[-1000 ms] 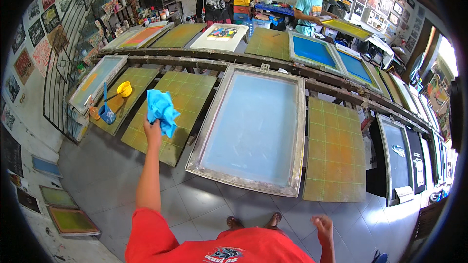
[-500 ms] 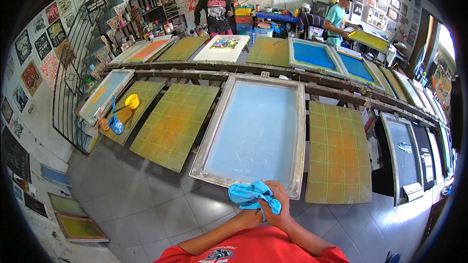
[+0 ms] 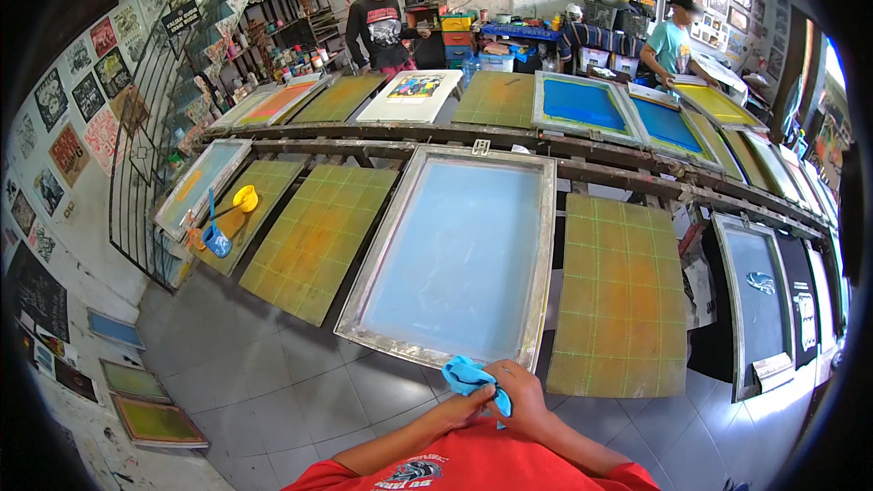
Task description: The person wipes a screen printing frame with a blue cloth, then positions it over a black t-shirt. They use a squeegee to pull blue ink across the screen, transferring a white graphic onto the shirt. The person lifts the frame to reveal the printed design.
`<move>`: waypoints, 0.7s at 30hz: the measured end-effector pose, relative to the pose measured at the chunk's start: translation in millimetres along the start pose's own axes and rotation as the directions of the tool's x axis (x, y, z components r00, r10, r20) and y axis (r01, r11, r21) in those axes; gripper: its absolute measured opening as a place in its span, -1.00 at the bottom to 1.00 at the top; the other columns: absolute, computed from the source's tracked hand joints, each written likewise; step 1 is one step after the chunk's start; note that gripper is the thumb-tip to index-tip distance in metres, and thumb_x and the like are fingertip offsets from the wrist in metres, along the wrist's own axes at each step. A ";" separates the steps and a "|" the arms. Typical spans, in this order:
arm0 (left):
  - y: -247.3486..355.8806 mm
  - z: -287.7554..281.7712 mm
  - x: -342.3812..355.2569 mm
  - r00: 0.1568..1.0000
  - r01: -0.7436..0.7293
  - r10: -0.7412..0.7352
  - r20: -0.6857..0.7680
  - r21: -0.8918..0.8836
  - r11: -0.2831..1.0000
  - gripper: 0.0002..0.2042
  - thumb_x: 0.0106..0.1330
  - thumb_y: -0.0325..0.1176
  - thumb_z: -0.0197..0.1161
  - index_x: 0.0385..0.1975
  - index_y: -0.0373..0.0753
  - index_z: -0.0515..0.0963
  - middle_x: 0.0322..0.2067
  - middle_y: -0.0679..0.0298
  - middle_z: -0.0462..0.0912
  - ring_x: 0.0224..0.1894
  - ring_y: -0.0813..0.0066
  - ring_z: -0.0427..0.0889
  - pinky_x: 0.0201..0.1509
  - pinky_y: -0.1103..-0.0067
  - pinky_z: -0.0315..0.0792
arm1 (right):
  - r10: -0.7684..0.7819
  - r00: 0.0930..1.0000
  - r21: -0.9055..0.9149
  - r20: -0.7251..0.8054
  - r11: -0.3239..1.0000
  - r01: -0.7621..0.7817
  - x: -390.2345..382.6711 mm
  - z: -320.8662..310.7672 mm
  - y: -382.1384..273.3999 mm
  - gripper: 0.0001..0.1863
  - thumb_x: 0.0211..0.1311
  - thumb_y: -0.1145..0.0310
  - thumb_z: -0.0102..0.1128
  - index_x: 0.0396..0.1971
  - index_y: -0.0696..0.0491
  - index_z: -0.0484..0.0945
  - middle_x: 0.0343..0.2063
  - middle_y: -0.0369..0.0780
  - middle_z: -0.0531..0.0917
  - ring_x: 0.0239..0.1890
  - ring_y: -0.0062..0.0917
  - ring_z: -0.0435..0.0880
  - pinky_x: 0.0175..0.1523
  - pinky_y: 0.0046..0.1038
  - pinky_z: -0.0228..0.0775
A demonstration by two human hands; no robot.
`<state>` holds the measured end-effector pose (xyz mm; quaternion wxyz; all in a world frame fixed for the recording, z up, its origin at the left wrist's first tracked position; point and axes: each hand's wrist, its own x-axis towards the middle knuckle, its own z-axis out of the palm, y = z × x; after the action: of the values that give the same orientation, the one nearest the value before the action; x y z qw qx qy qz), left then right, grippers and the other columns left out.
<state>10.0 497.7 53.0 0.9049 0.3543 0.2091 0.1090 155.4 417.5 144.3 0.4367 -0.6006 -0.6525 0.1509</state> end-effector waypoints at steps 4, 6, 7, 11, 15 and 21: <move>14.3 15.3 0.1 0.970 -0.206 0.179 0.166 0.166 0.964 -0.45 0.27 -0.06 0.31 0.17 -0.20 0.35 0.08 0.27 0.47 0.14 0.47 0.43 0.22 0.46 0.33 | 0.037 0.998 0.299 -0.043 0.954 -0.022 0.3 -15.2 9.2 -0.63 -0.07 0.56 0.18 -0.15 0.16 0.53 -0.28 -0.07 0.60 -0.18 -0.14 0.62 -0.02 -0.28 0.45; 18.8 12.6 8.7 0.946 -0.211 0.118 0.303 0.293 0.932 -0.44 0.27 -0.06 0.31 0.18 -0.21 0.35 0.11 0.27 0.45 0.15 0.46 0.41 0.23 0.45 0.32 | 0.060 0.996 0.444 0.069 0.892 -0.084 -5.5 -19.9 14.8 -0.63 -0.02 0.57 0.18 -0.11 0.16 0.52 -0.24 -0.06 0.60 -0.18 -0.16 0.60 -0.02 -0.31 0.41; 18.0 10.1 15.4 0.937 -0.212 0.100 0.335 0.316 0.925 -0.43 0.26 -0.07 0.31 0.18 -0.22 0.35 0.12 0.26 0.44 0.16 0.45 0.41 0.24 0.45 0.32 | 0.061 0.990 0.521 0.126 0.845 -0.118 -8.5 -20.9 17.0 -0.62 0.00 0.57 0.18 -0.09 0.15 0.51 -0.22 -0.05 0.60 -0.17 -0.17 0.59 -0.01 -0.32 0.39; 4.3 -7.1 52.7 0.925 -0.162 0.028 0.378 0.328 0.931 -0.41 0.25 -0.07 0.32 0.20 -0.25 0.35 0.16 0.25 0.41 0.20 0.43 0.38 0.26 0.44 0.30 | 0.204 0.945 0.699 0.257 0.635 -0.327 -21.7 -32.0 25.0 -0.70 0.21 0.48 0.12 -0.05 0.21 0.50 -0.19 -0.18 0.63 -0.13 -0.48 0.57 0.02 -0.43 0.38; 1.5 -13.3 70.3 0.934 -0.139 0.023 0.358 0.301 0.943 -0.38 0.24 -0.07 0.33 0.21 -0.29 0.36 0.21 0.23 0.38 0.23 0.41 0.35 0.28 0.42 0.28 | 0.479 0.869 0.901 0.125 0.313 -0.302 -21.8 -61.4 29.7 -0.71 0.27 0.44 0.10 -0.03 0.18 0.50 -0.17 -0.28 0.61 -0.09 -0.63 0.51 0.02 -0.49 0.39; 10.5 26.0 61.0 0.984 -0.082 0.028 0.178 0.298 0.951 -0.07 0.20 0.19 0.24 0.39 -0.29 0.00 0.30 0.18 0.25 0.33 0.38 0.22 0.41 0.40 0.09 | -0.031 0.964 -0.137 -0.265 0.991 -0.006 3.1 -70.3 40.0 -0.58 -0.08 0.46 0.33 -0.11 0.07 0.53 -0.20 -0.15 0.61 -0.16 -0.26 0.61 -0.02 -0.29 0.45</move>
<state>75.6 510.9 59.1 0.8509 0.5030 0.1345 0.0698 234.6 406.6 156.9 0.4793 -0.6399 -0.6003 0.0210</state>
